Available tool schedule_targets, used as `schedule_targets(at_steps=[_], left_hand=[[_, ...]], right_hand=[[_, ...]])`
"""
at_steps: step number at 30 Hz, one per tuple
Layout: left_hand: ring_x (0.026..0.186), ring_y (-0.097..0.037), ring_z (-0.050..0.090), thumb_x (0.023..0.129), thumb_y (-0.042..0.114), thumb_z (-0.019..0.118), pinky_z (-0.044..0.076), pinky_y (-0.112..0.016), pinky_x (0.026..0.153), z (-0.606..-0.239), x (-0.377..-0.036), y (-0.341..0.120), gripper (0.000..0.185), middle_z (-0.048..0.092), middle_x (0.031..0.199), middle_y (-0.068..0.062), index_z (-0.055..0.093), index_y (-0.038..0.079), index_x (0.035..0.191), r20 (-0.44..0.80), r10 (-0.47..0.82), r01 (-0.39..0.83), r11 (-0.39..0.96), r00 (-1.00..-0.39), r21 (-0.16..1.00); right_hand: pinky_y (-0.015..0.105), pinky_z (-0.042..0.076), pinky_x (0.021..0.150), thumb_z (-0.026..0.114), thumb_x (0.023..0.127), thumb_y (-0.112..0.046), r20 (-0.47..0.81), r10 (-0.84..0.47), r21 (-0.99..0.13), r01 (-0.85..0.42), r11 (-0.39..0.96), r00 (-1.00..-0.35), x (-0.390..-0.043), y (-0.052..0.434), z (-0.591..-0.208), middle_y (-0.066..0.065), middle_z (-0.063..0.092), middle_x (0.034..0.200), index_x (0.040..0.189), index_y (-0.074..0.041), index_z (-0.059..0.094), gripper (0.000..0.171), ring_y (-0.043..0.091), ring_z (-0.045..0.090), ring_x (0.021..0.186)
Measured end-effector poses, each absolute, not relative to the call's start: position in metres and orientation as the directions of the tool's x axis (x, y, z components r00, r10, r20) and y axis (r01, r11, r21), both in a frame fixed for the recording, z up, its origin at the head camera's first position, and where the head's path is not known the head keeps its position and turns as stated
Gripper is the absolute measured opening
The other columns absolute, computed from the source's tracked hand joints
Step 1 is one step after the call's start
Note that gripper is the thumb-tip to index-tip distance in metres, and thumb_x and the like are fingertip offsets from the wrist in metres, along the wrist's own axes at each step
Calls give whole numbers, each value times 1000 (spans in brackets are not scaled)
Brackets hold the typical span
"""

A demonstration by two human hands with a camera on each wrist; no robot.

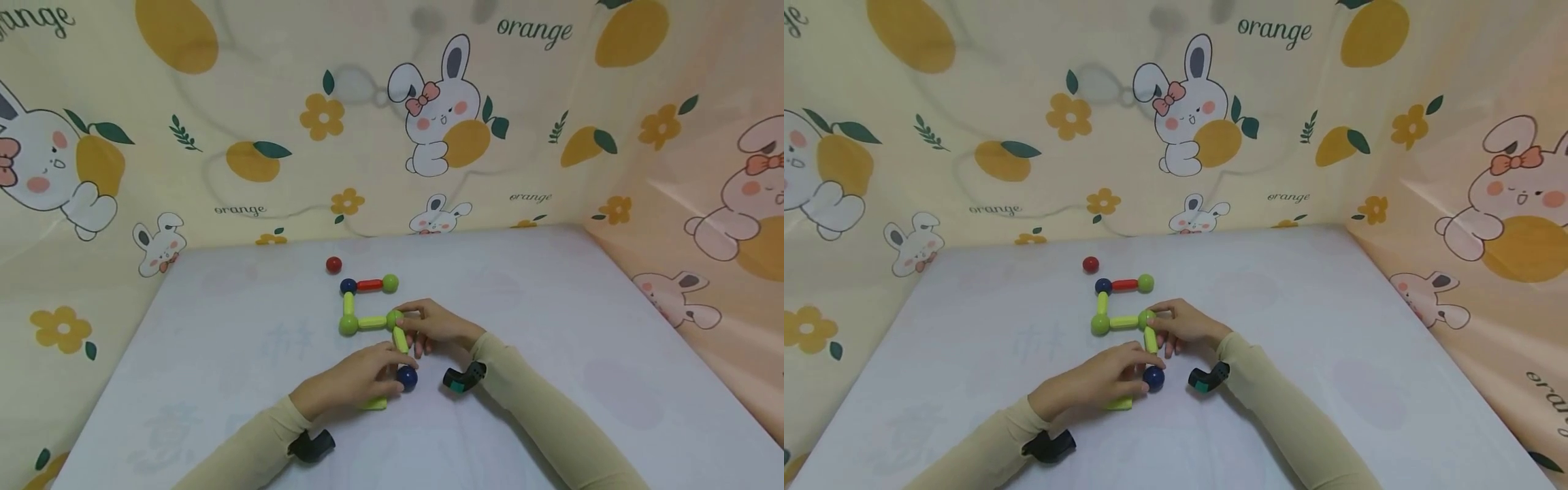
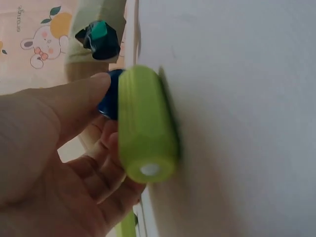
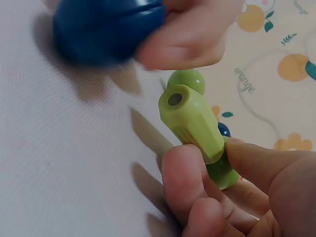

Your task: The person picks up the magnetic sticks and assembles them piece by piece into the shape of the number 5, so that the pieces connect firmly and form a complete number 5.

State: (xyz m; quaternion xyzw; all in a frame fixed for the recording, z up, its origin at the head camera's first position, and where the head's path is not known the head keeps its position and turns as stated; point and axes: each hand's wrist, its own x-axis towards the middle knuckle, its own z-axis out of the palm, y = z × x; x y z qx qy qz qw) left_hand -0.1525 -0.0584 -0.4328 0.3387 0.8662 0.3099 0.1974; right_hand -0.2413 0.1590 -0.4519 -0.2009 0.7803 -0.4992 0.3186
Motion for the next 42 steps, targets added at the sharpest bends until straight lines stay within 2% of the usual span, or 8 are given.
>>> schedule_targets(at_steps=[4, 8, 17, 24, 31, 42], left_hand=[[75, -3, 51, 95, 20, 71, 43, -18, 67, -435, -156, -60, 34, 58, 88, 7, 67, 16, 129, -121, 676, 415, 572, -726, 708], [69, -2, 50, 95, 17, 71, 42, -17, 63, -435, -159, -60, 33, 58, 82, 8, 68, 13, 127, -113, 673, 402, 558, -731, 726], [72, -4, 55, 96, 15, 67, 47, -20, 67, -438, -164, -65, 32, 64, 86, 7, 67, 15, 128, -50, 636, 411, 555, -770, 723], [79, -7, 59, 100, 25, 63, 51, -23, 71, -433, -169, -74, 30, 65, 94, 9, 64, 22, 130, -61, 609, 371, 556, -791, 744], [72, -10, 58, 102, 24, 61, 49, -23, 62, -416, -179, -91, 32, 68, 97, -3, 62, 12, 132, 3, 582, 389, 538, -813, 748], [79, -14, 59, 101, 23, 62, 50, -29, 72, -404, -193, -116, 30, 70, 106, -8, 63, 15, 130, 30, 469, 331, 575, -883, 748]], right_hand=[[21, 48, 47, 52, 107, -26, -295, -637, -909, 4, 417, -712, -241, 159, -453, 0, 66, 69, 151, -3, 44, 51, 8, 62, 49], [21, 48, 47, 52, 107, -27, -294, -636, -908, 0, 419, -714, -241, 158, -454, -1, 67, 69, 151, -3, 44, 50, 8, 62, 49], [22, 48, 48, 51, 107, -26, -293, -635, -906, -4, 423, -715, -242, 158, -452, 0, 67, 70, 150, -4, 45, 49, 9, 61, 49], [23, 49, 47, 53, 106, -27, -316, -613, -898, 19, 440, -724, -242, 158, -454, 1, 68, 71, 150, -5, 45, 50, 9, 62, 49], [22, 48, 47, 53, 106, -26, -314, -615, -904, 31, 426, -723, -244, 158, -456, 2, 68, 72, 150, -8, 46, 48, 9, 62, 50], [22, 48, 47, 54, 106, -27, -331, -606, -902, 55, 428, -723, -242, 159, -455, 2, 68, 71, 150, -7, 45, 50, 9, 62, 50]])
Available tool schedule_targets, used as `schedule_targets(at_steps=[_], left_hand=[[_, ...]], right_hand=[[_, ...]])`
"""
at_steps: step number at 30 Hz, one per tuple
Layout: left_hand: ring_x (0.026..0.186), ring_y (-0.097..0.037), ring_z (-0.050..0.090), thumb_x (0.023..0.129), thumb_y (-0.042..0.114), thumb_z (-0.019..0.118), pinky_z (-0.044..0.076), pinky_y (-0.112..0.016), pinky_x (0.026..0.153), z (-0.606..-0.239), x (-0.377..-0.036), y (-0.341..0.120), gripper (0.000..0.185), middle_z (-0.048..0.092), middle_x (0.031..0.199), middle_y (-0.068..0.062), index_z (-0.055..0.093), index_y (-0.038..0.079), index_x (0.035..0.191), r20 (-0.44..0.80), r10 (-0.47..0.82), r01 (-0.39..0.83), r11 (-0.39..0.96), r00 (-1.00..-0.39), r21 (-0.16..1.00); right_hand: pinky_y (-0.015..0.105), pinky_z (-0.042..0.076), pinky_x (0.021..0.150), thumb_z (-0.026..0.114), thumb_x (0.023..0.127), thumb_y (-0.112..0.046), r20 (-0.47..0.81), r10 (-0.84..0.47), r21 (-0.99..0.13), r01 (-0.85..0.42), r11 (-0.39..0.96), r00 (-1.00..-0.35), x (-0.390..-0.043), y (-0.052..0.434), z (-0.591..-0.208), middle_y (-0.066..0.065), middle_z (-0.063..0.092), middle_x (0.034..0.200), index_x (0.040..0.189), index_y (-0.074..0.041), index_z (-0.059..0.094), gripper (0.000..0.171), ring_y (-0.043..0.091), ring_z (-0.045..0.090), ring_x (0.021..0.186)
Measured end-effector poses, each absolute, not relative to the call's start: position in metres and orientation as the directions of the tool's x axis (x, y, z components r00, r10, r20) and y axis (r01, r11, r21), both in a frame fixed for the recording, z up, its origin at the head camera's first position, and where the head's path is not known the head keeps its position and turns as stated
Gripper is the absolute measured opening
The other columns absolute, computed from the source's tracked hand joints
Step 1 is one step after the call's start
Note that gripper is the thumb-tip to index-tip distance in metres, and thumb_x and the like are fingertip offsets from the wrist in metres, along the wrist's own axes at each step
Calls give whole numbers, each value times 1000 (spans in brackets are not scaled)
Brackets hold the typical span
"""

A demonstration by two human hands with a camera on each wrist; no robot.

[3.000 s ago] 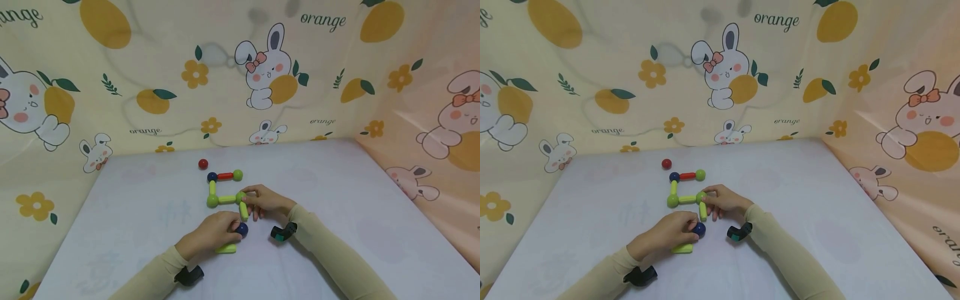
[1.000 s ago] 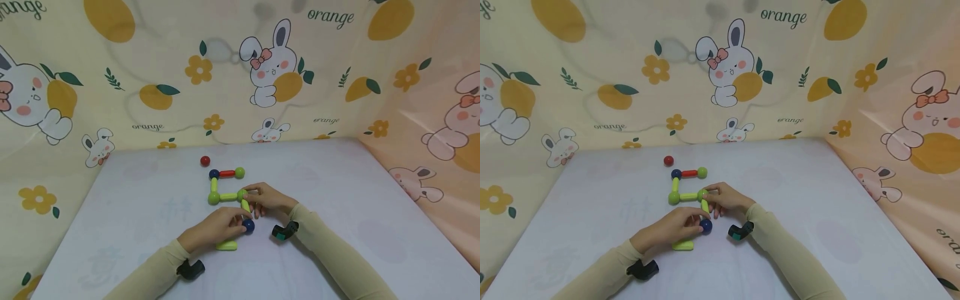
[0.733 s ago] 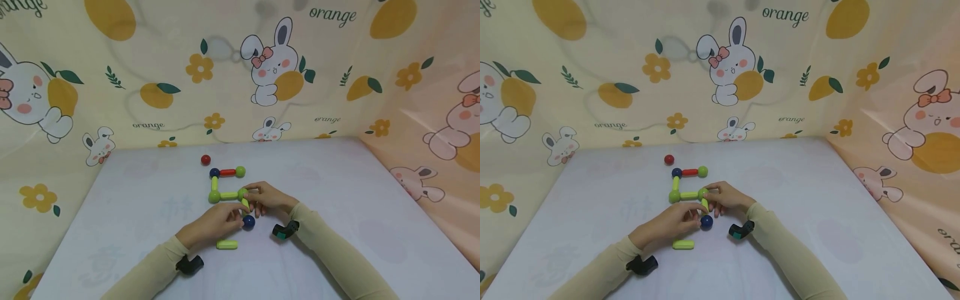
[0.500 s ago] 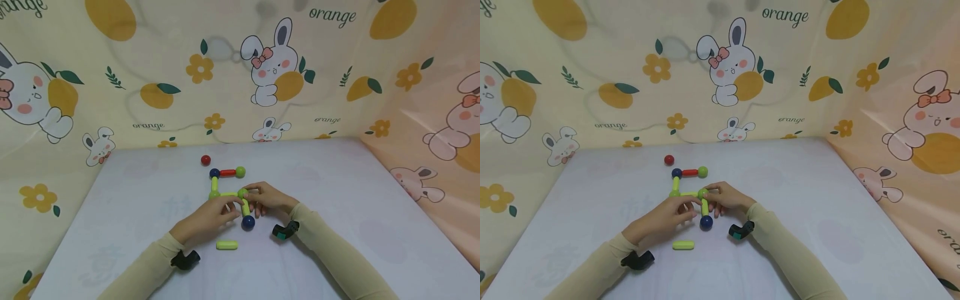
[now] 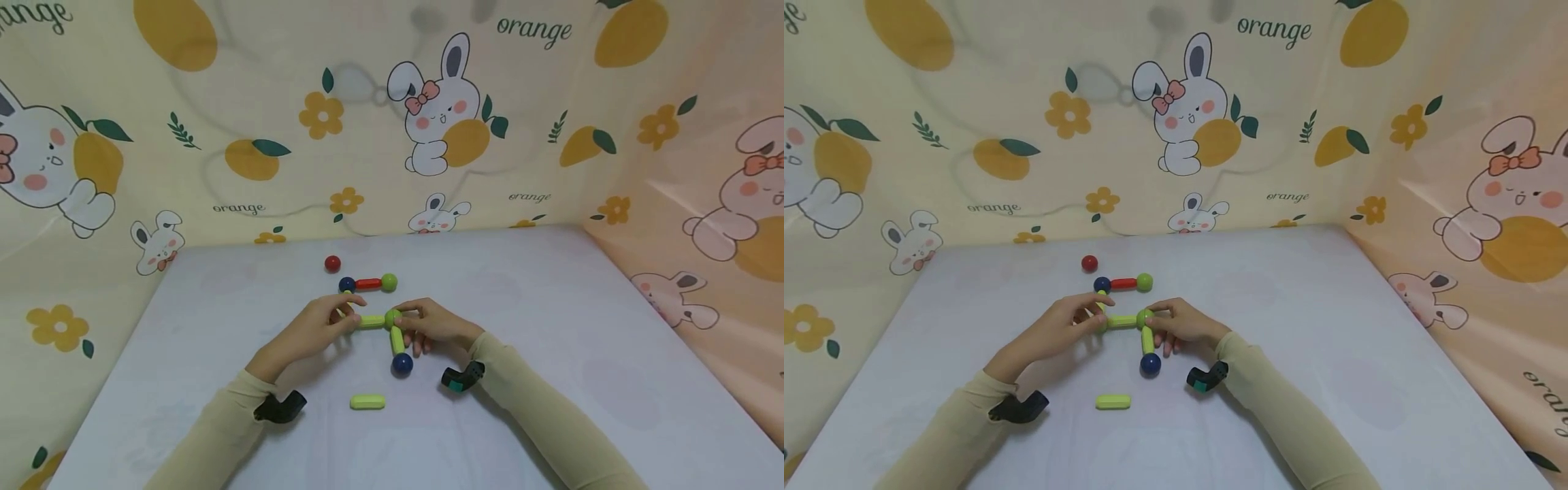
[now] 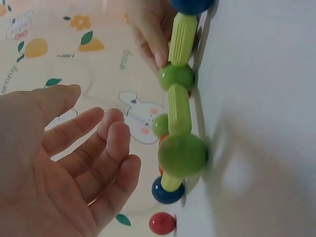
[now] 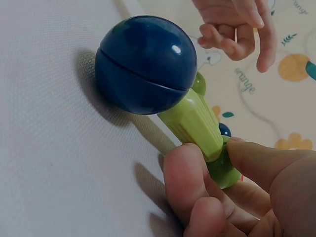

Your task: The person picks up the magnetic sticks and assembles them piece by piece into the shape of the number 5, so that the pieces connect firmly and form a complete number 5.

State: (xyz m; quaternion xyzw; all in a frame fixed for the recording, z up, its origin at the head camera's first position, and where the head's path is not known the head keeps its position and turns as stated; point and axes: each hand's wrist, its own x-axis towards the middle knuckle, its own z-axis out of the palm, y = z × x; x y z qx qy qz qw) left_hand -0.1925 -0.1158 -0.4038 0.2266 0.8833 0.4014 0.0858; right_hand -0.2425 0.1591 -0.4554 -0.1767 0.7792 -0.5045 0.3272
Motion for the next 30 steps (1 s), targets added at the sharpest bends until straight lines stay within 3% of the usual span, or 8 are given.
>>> schedule_targets(at_steps=[11, 20, 25, 30], left_hand=[[80, -22, 63, 102, 23, 60, 50, -30, 68, -413, -207, -136, 34, 70, 112, -13, 60, 11, 134, -17, 403, 256, 613, -915, 747], [79, -23, 64, 103, 21, 58, 50, -30, 66, -420, -211, -154, 34, 70, 111, -16, 60, 8, 134, -43, 363, 214, 636, -931, 742], [80, -15, 62, 103, 22, 58, 51, -28, 69, -426, -199, -157, 33, 70, 108, -11, 60, 10, 133, -81, 394, 234, 686, -915, 689], [82, -12, 63, 102, 21, 60, 53, -26, 71, -427, -178, -158, 32, 71, 106, -7, 61, 10, 132, -87, 424, 264, 697, -901, 667]], right_hand=[[22, 49, 48, 54, 105, -28, -319, -586, -902, 50, 428, -745, -239, 161, -456, 2, 69, 74, 151, -5, 43, 52, 9, 63, 51], [24, 51, 57, 52, 106, -25, -247, -550, -925, 27, 378, -798, -227, 164, -452, 8, 72, 90, 152, -9, 35, 51, 12, 64, 59], [25, 53, 61, 53, 106, -22, -232, -557, -933, 20, 359, -797, -214, 172, -450, 9, 73, 93, 139, -3, 45, 39, 14, 65, 61], [25, 52, 59, 54, 105, -24, -233, -610, -927, -17, 375, -757, -205, 179, -446, 9, 73, 96, 125, 0, 55, 30, 15, 66, 65]])
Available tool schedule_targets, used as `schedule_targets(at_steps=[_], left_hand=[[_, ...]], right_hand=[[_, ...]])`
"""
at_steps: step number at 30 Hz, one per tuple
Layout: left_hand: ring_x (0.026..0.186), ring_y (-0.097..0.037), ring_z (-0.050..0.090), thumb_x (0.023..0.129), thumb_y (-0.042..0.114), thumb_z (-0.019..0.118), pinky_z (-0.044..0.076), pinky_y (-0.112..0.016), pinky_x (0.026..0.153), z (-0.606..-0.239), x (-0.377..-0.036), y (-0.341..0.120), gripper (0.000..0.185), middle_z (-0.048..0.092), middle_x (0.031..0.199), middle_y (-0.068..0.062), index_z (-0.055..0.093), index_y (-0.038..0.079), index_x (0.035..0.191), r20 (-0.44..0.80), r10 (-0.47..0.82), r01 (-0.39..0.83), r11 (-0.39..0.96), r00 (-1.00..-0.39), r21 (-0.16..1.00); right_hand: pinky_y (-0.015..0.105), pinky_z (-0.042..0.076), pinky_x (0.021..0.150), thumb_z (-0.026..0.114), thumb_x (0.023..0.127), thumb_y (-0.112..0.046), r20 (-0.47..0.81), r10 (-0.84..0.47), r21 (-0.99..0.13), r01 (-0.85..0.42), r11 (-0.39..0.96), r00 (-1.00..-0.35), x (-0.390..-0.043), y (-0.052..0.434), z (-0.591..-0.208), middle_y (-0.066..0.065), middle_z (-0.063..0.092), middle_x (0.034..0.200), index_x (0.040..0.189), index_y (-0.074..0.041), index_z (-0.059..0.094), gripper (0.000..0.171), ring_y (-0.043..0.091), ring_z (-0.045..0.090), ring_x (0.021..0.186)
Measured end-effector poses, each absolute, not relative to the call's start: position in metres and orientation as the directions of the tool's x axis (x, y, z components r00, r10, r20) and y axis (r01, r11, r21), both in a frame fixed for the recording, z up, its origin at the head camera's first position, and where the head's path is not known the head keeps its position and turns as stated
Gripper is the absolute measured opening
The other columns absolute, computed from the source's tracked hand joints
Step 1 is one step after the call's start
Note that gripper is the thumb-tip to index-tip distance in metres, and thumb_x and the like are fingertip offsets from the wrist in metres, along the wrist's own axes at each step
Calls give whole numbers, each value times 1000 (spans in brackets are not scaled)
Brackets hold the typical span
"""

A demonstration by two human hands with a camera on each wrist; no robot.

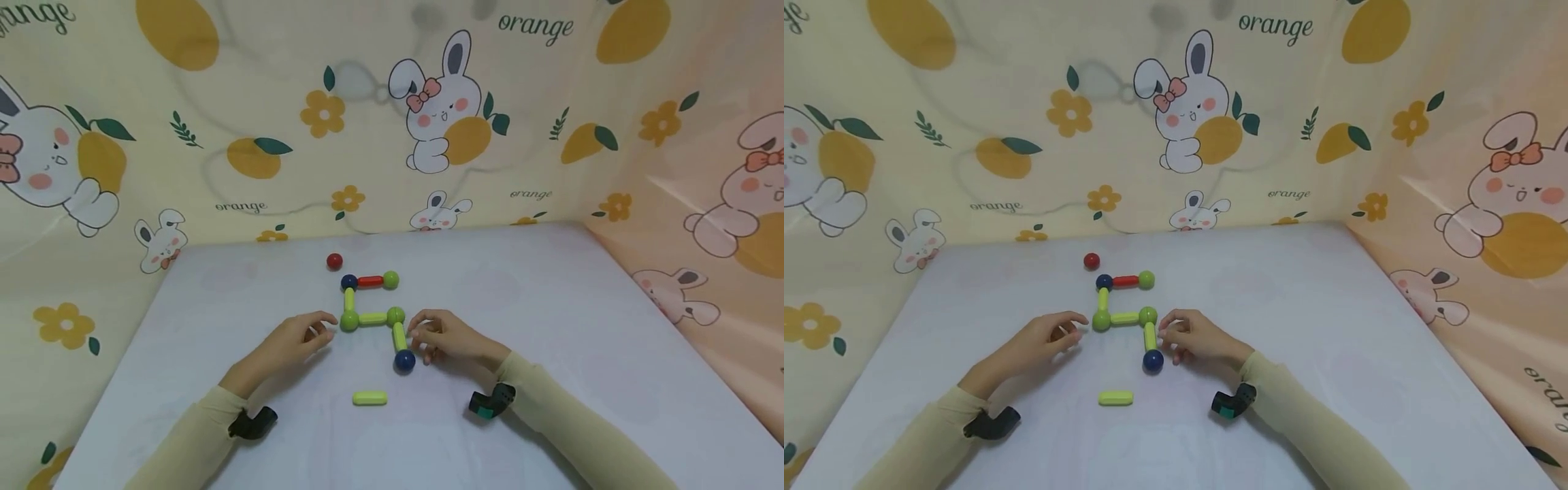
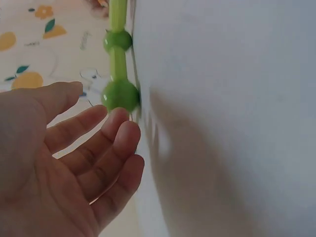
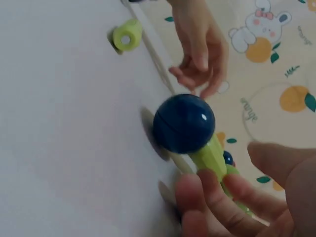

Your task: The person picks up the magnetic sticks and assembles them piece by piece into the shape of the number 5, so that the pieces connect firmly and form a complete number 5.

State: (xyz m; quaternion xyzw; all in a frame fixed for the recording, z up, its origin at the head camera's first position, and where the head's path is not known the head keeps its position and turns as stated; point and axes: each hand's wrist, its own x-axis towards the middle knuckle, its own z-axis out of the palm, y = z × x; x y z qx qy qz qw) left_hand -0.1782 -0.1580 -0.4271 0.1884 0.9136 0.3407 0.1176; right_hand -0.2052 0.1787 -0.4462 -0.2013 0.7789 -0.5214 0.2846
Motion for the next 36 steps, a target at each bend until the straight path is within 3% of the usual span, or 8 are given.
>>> schedule_targets(at_steps=[7, 13, 17, 20, 25, 28, 32, 36], left_hand=[[83, -7, 61, 102, 25, 60, 51, -24, 75, -422, -151, -139, 32, 69, 101, 2, 62, 11, 131, -76, 526, 357, 668, -847, 653], [87, -6, 56, 99, 30, 66, 50, -26, 77, -423, -130, -121, 39, 66, 106, 3, 61, 13, 134, -131, 652, 455, 646, -747, 613], [94, -7, 55, 91, 31, 75, 51, -29, 85, -424, -119, -115, 47, 64, 115, 2, 61, 15, 133, -152, 677, 491, 652, -720, 577], [97, -6, 55, 85, 27, 81, 51, -29, 87, -424, -115, -113, 52, 62, 118, 3, 62, 16, 133, -155, 673, 492, 660, -724, 567], [93, -5, 53, 83, 24, 84, 49, -26, 83, -426, -115, -113, 53, 61, 118, 4, 63, 18, 131, -157, 667, 489, 666, -728, 563], [89, -4, 51, 82, 23, 84, 47, -24, 80, -427, -115, -113, 46, 60, 113, 6, 66, 18, 124, -162, 665, 485, 669, -729, 563], [82, -3, 47, 83, 19, 83, 43, -22, 73, -428, -116, -113, 31, 56, 98, 7, 65, 18, 108, -142, 676, 505, 657, -723, 560], [79, -2, 46, 87, 16, 78, 43, -21, 71, -430, -117, -112, 21, 53, 89, 8, 63, 19, 102, -120, 678, 522, 655, -725, 547]], right_hand=[[24, 50, 67, 64, 99, -19, -207, -683, -918, -103, 384, -700, -207, 186, -447, 6, 69, 108, 128, -6, 63, 31, 12, 63, 81], [22, 50, 78, 72, 91, -7, -118, -796, -945, -180, 274, -593, -203, 189, -451, 16, 67, 118, 129, -1, 65, 39, 9, 58, 86], [19, 48, 77, 74, 90, -6, -96, -824, -944, -213, 254, -558, -200, 186, -453, 22, 67, 112, 127, 0, 66, 39, 9, 57, 89], [18, 46, 75, 74, 90, -5, -86, -826, -939, -232, 255, -558, -198, 183, -452, 22, 64, 101, 127, 1, 66, 39, 8, 55, 88], [18, 46, 73, 73, 90, -6, -95, -812, -931, -238, 278, -575, -195, 179, -450, 6, 61, 92, 127, 0, 67, 38, 5, 53, 84], [18, 46, 72, 72, 92, -6, -103, -807, -926, -240, 291, -581, -194, 177, -450, 0, 59, 91, 127, 0, 67, 36, 6, 53, 83], [18, 45, 70, 70, 94, -7, -111, -803, -912, -260, 316, -585, -195, 176, -449, -1, 57, 90, 127, -2, 67, 34, 7, 52, 81], [18, 44, 70, 70, 94, -7, -118, -797, -903, -270, 334, -592, -197, 176, -448, -1, 56, 89, 127, -3, 67, 33, 7, 51, 81]])
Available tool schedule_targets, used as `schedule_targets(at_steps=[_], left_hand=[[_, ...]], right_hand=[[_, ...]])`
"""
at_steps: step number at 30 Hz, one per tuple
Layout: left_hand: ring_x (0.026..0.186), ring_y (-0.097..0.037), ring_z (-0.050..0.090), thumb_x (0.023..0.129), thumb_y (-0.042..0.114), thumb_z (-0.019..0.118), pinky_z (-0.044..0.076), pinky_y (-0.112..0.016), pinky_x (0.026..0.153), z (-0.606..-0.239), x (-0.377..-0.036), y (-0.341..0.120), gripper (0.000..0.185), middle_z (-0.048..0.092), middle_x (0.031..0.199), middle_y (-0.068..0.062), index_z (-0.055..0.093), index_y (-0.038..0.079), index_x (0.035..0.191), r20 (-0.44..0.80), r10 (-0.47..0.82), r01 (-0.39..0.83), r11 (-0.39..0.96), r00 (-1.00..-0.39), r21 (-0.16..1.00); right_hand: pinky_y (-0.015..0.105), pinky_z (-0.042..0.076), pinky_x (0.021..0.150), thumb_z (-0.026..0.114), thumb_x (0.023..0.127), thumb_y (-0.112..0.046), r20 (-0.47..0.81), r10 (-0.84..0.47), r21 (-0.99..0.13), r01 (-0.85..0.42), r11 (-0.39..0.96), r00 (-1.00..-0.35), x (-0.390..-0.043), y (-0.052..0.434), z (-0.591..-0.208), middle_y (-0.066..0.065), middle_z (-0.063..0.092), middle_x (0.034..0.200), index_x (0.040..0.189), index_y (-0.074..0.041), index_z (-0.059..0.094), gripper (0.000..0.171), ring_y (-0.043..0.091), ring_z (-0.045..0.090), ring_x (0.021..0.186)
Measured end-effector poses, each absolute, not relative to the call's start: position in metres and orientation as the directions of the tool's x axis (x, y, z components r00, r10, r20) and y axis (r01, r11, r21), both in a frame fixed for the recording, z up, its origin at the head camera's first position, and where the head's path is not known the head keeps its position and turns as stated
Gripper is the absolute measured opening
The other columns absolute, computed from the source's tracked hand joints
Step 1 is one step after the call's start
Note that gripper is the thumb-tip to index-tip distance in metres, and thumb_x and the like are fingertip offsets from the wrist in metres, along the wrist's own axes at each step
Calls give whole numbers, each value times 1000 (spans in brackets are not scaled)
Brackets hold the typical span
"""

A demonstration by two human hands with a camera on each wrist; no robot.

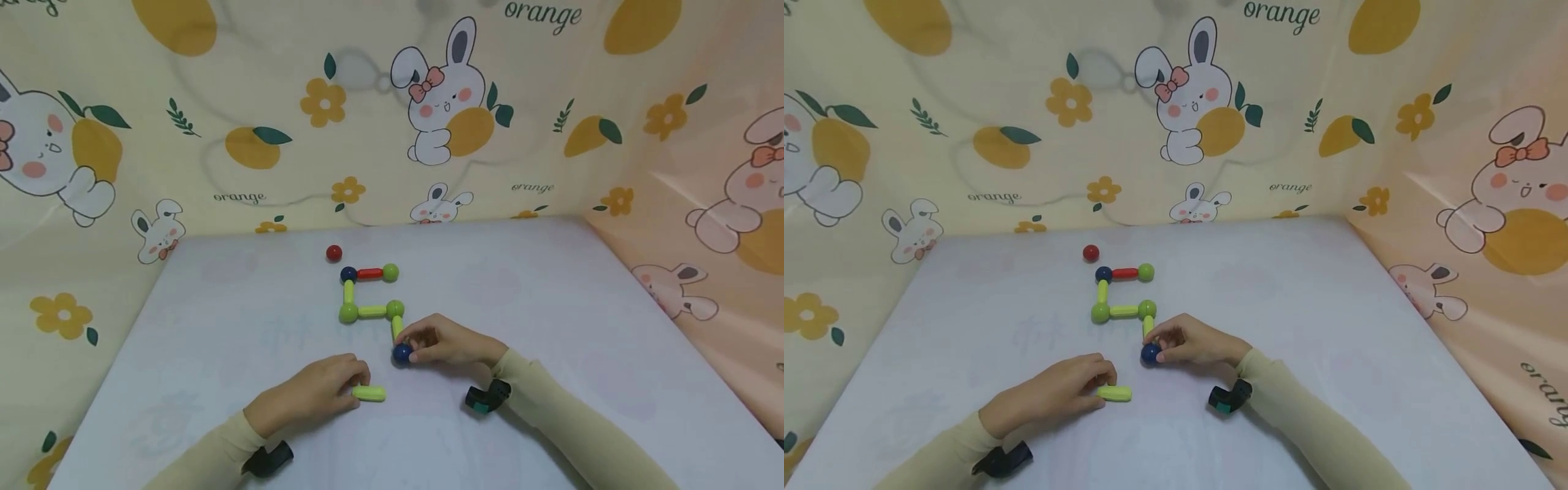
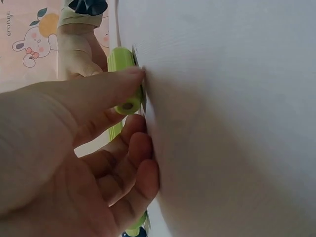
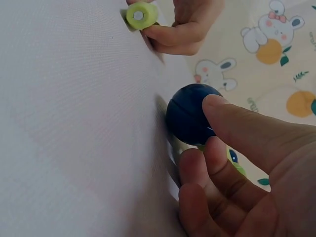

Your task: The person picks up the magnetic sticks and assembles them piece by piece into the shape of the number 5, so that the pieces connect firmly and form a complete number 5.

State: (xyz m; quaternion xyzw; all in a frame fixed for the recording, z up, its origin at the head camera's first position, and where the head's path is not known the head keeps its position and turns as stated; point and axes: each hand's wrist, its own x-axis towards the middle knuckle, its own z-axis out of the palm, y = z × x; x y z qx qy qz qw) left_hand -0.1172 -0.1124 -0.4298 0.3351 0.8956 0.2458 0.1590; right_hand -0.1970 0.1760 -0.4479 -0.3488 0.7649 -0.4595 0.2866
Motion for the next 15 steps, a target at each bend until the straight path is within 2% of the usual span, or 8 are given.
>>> schedule_targets(at_steps=[9, 15], left_hand=[[83, -7, 52, 92, 16, 72, 46, -26, 74, -431, -127, -110, 15, 58, 90, 10, 65, 21, 105, -143, 625, 437, 673, -768, 598], [80, -9, 53, 93, 15, 71, 46, -25, 70, -435, -132, -110, 15, 62, 90, 8, 68, 18, 108, -130, 568, 373, 678, -813, 634]], right_hand=[[18, 44, 70, 68, 95, -6, -101, -800, -907, -276, 318, -591, -198, 177, -447, 1, 58, 89, 127, 0, 66, 33, 6, 52, 80], [19, 48, 72, 68, 96, -8, -112, -795, -887, -301, 351, -597, -196, 175, -447, 1, 59, 89, 128, -2, 66, 33, 7, 54, 81]])
